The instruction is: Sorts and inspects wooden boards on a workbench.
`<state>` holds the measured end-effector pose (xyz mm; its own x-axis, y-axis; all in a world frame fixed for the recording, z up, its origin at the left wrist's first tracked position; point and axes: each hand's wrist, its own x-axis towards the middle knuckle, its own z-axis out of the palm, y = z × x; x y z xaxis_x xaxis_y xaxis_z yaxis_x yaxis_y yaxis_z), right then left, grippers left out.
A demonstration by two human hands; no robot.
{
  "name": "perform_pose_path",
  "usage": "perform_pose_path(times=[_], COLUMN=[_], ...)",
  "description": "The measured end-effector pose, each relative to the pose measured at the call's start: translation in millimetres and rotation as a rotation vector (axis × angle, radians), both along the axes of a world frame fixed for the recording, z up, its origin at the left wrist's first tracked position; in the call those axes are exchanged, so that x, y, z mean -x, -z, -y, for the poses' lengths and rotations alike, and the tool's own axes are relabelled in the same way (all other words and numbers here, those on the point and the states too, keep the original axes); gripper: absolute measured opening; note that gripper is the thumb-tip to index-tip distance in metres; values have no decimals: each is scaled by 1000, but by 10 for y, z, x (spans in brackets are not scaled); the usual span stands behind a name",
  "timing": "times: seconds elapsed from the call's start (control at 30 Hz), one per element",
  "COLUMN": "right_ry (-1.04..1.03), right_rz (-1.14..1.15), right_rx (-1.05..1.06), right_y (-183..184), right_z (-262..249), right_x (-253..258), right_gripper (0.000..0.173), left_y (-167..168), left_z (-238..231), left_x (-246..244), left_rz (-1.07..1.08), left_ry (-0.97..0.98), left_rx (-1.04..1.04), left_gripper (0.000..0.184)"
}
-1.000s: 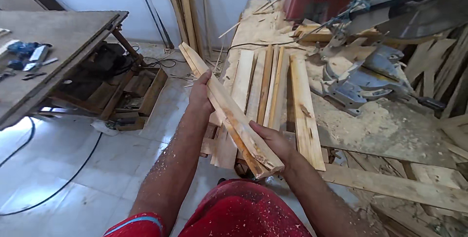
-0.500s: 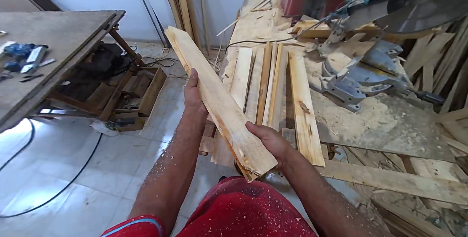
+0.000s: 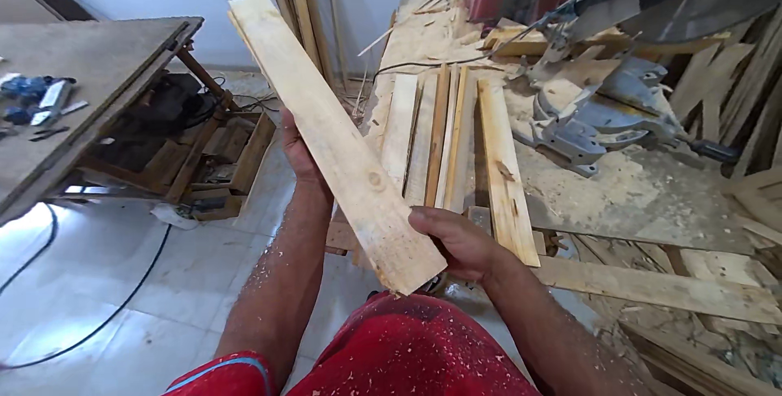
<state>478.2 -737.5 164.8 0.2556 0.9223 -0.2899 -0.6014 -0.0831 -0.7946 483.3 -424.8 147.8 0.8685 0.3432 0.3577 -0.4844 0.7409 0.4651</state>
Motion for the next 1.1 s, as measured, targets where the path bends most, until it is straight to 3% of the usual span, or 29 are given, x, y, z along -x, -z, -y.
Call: perform_pose_path(times=[0.27, 0.37, 0.47, 0.53, 0.63, 0.77, 0.87, 0.97, 1.1], right_ry=[-56, -16, 133, 174, 320, 614, 672, 743, 853], right_rz=[89, 158, 654, 977, 1257, 1495, 1616, 1750, 1840], right_rx=[3, -3, 144, 267, 359, 272, 267, 255, 51], right_y=[-3, 32, -104, -325, -502, -621, -906, -1193, -1447], right_z=[-41, -36, 31, 138, 210, 185, 170, 183, 243], right_x=[68, 172, 384, 517, 687, 765, 752, 673, 555], right_gripper=[43, 58, 100, 116, 113, 93, 85, 76, 69], left_y=[6, 3, -32, -81, -201, -237, -351, -422, -504], left_z=[39, 44, 66, 78, 102, 60, 83, 26, -104], left_x=[61, 84, 106, 129, 198, 91, 85, 58, 31], left_rz=[48, 77, 70, 70, 80, 175, 208, 184, 237], left_ry=[31, 53, 32, 11, -56, -49, -11, -31, -1], left_rx=[29, 48, 78, 108, 37, 85, 138, 62, -25], left_gripper=[87, 88, 88, 84, 74, 71, 69, 76, 78])
